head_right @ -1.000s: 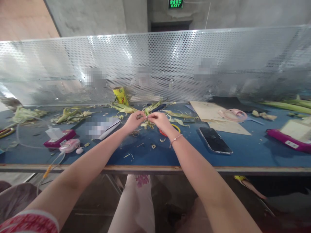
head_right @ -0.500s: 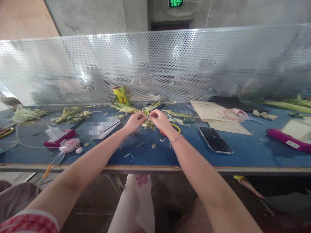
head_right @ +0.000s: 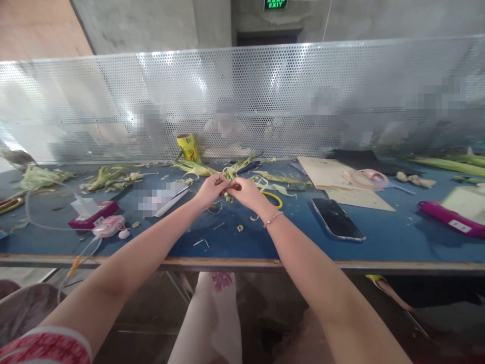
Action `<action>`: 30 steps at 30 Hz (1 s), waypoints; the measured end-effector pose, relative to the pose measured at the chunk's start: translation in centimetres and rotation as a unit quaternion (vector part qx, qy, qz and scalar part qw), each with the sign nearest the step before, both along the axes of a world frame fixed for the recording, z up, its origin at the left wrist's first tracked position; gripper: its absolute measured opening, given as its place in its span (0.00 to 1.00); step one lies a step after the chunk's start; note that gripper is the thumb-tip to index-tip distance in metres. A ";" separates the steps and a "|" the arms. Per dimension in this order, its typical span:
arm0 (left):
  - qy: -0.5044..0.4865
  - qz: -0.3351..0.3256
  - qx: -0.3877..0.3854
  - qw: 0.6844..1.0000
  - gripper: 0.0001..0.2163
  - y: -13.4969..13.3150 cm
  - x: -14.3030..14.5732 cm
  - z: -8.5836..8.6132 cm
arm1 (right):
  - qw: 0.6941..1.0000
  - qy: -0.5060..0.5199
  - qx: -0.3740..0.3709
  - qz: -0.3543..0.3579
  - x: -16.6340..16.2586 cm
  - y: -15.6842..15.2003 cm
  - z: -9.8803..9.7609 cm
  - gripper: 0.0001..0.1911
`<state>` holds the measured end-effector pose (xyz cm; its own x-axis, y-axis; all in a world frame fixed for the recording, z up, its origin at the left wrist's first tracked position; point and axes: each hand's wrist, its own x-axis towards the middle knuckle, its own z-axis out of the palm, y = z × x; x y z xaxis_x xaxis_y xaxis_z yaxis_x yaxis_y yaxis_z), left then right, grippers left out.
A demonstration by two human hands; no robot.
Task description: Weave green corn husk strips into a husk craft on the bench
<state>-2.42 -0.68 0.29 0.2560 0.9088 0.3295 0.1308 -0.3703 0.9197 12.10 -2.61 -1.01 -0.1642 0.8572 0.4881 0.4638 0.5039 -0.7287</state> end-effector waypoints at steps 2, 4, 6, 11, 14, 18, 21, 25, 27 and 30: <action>-0.020 -0.005 -0.023 1.000 0.09 -0.2 0.1 0.1 | 1.000 0.008 0.008 -0.001 -0.2 0.1 -0.1 0.04; -0.042 -0.008 -0.052 0.998 0.08 -0.2 0.1 0.2 | 1.000 0.016 0.011 -0.005 -0.1 0.3 -0.1 0.04; -0.060 -0.013 -0.076 0.995 0.08 -0.2 0.1 0.3 | 1.000 0.028 0.007 -0.001 0.0 0.4 -0.1 0.05; -0.087 -0.022 -0.097 0.991 0.09 -0.3 0.0 0.5 | 0.992 0.106 -0.053 0.031 0.4 0.4 0.2 0.10; -0.093 -0.019 -0.102 0.990 0.09 -0.3 -0.1 0.6 | 0.982 0.163 -0.093 0.037 0.5 0.5 0.1 0.12; -0.094 -0.027 -0.141 0.985 0.08 -0.4 -0.2 0.8 | 0.979 0.182 -0.086 0.039 0.5 0.8 -0.2 0.12; -0.094 -0.047 -0.169 0.980 0.06 -0.6 -0.2 0.9 | 0.976 0.194 -0.090 0.045 0.5 0.9 -0.4 0.12; -0.087 -0.056 -0.183 0.978 0.04 -0.6 -0.4 1.0 | 0.966 0.225 -0.122 0.048 0.5 1.0 -0.3 0.12; -0.081 -0.052 -0.177 0.980 0.04 -0.5 -0.4 1.0 | 0.962 0.230 -0.135 0.052 0.5 1.0 -0.3 0.12; -0.068 -0.048 -0.164 0.983 0.05 -0.3 -0.4 0.9 | 0.961 0.236 -0.139 0.045 0.5 1.0 -0.3 0.11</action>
